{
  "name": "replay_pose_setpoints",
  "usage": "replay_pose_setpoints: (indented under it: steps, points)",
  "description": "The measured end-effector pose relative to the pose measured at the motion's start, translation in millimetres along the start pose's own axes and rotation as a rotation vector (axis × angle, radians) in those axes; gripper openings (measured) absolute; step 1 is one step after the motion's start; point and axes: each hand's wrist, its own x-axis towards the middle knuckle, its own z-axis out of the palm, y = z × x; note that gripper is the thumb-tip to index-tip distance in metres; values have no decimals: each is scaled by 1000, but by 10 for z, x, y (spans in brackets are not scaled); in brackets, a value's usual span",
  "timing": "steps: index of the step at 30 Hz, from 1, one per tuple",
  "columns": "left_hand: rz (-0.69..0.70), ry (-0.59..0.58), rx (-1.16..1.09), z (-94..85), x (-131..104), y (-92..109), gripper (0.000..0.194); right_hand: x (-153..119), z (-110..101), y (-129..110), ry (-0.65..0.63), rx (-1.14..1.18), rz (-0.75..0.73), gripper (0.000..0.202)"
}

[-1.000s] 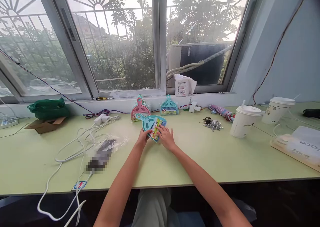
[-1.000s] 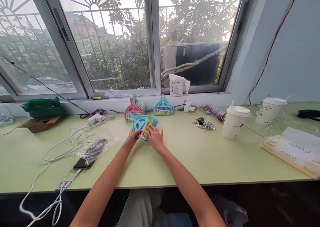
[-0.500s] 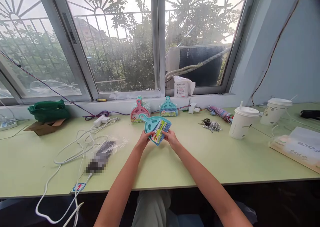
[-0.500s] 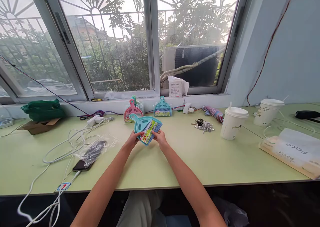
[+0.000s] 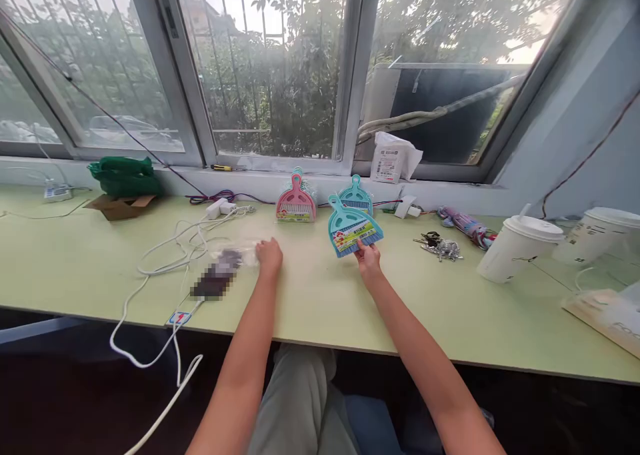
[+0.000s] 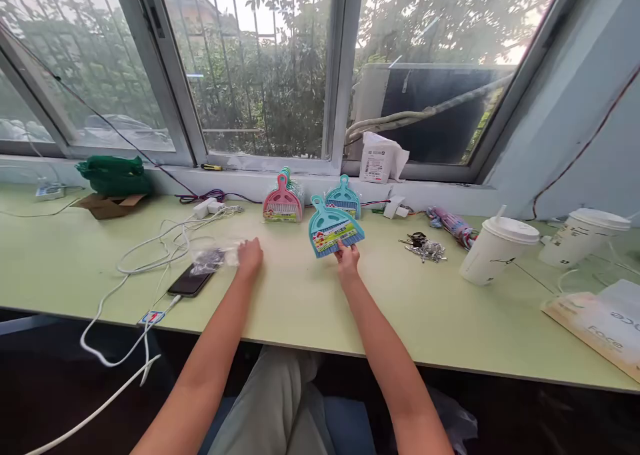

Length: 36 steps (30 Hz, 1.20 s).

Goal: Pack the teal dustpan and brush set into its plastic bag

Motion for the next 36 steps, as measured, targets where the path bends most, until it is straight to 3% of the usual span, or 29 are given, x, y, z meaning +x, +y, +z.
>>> replay_pose_setpoints:
  steps: [3, 6, 10, 15, 17, 21, 23, 28, 32, 36]
  points:
    - [335, -96, -52, 3, -60, 160, 60, 32, -42, -40, 28, 14, -24, 27]
    - [537, -159, -149, -79, -123, 298, 54, 40, -73, -77, 43, 18, -17, 26]
    - [456, -157, -169, -166, -154, 367, 44, 58, -95, -99, 69, -8, 9, 24]
    - [401, -46, -73, -16, -185, 425, 46, 90, -91, -135, 59, -97, 100, 19]
    - [402, -14, -7, 60, -196, 444, 53, 84, -85, -172, 25, -168, 147, 18]
    - [336, -59, 113, 106, -159, 426, 28, 43, -79, -253, -142, -349, 202, 19]
    - [292, -50, 138, 89, -123, 388, 27, 21, -81, -276, -208, -420, 231, 20]
    - [204, 37, 135, 46, -64, 276, 27, -18, -59, -278, -228, -540, 293, 18]
    - [167, 140, 59, 70, -40, 260, 27, -90, 23, -235, -207, -524, 243, 17]
    - [243, 283, -22, 111, -46, 345, 25, -246, 143, -140, -244, -460, 151, 20]
